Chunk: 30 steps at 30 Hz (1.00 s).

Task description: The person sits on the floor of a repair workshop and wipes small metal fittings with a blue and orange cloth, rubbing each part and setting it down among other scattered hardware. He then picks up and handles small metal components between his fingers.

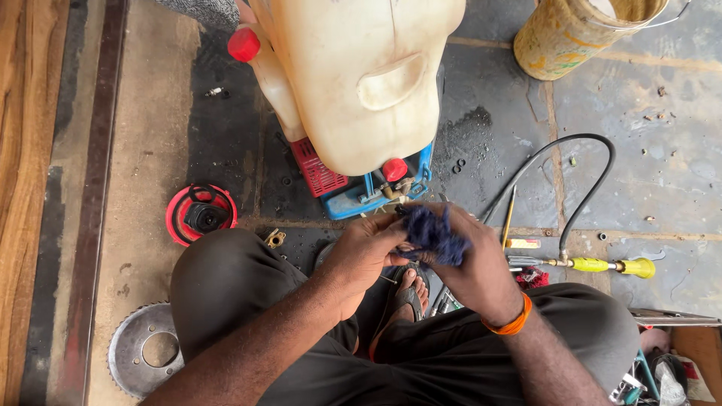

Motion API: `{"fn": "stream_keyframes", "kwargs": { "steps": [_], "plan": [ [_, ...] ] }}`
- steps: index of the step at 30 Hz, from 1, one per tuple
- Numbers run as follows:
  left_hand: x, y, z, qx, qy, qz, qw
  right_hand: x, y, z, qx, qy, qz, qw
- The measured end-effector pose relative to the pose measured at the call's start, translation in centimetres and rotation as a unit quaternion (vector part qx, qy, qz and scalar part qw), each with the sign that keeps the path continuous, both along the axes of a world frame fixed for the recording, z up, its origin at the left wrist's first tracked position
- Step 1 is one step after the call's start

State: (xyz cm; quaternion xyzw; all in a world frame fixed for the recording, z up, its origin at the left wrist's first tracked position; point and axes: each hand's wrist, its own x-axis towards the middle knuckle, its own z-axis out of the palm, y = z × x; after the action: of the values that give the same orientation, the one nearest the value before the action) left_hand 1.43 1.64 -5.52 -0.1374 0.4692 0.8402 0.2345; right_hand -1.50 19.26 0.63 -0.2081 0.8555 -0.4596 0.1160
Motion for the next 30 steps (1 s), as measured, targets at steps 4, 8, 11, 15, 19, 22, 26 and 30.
{"fn": "stream_keyframes", "kwargs": {
  "steps": [4,8,11,15,19,22,26,30],
  "plan": [
    [-0.1,0.6,-0.1,-0.065,0.095,0.030,0.993,0.0,0.1,0.3,0.042,0.144,0.026,0.988],
    [-0.7,-0.1,1.2,-0.084,0.143,-0.005,0.986,-0.3,0.5,1.2,0.037,0.138,0.054,0.988],
    [-1.0,-1.7,2.7,-0.218,0.253,-0.061,0.941,-0.3,1.4,1.9,0.057,0.149,0.101,0.982],
    [-0.9,-2.6,4.4,-0.280,0.257,-0.126,0.916,0.5,2.1,1.9,0.107,0.166,0.110,0.974],
    [-1.0,-3.1,5.1,-0.246,0.238,-0.197,0.919,1.0,2.8,1.7,0.083,0.142,0.122,0.979],
    [-1.4,-4.0,4.6,-0.255,0.279,-0.275,0.884,1.1,3.5,1.4,0.060,0.147,0.132,0.979],
    [-1.2,-4.0,3.2,-0.057,0.204,-0.284,0.935,0.8,4.8,0.0,-0.061,0.090,0.165,0.980],
    [-0.7,-3.6,2.1,0.047,0.129,-0.277,0.951,1.4,6.0,-2.2,-0.086,0.011,0.105,0.991]
  ]
}}
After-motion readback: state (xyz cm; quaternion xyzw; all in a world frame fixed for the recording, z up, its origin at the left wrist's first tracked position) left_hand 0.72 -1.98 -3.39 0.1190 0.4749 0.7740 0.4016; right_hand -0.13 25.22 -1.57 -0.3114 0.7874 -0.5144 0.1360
